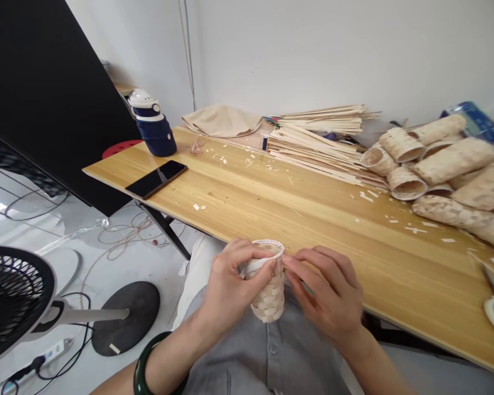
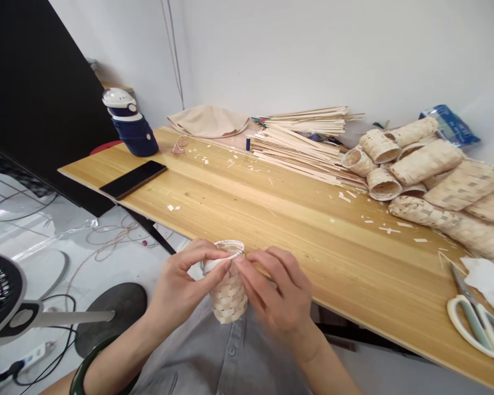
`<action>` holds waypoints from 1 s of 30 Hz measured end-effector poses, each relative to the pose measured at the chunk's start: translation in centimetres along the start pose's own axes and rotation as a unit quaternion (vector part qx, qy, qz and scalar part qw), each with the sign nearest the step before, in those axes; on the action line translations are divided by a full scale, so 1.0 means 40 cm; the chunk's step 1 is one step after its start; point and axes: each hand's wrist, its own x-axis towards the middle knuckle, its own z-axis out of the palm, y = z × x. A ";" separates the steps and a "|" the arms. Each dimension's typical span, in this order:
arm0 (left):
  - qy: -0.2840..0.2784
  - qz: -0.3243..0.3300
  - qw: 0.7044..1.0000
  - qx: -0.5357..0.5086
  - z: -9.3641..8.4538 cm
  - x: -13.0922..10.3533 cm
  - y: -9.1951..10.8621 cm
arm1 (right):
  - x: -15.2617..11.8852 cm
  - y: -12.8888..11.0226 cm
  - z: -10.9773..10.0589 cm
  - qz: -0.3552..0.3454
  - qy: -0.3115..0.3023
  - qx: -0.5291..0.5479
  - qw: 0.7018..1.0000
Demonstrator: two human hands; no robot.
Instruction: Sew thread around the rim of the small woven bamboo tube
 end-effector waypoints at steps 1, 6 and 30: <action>-0.011 -0.006 1.000 -0.008 0.001 -0.001 0.001 | 0.005 -0.005 0.005 -0.013 0.001 -0.003 1.000; -0.075 -0.075 0.994 -0.036 -0.005 0.000 0.006 | -0.003 0.011 0.005 -0.081 -0.040 -0.020 0.996; -0.085 -0.156 0.984 -0.028 0.021 -0.012 0.012 | -0.022 -0.073 -0.130 0.015 -0.073 0.159 0.984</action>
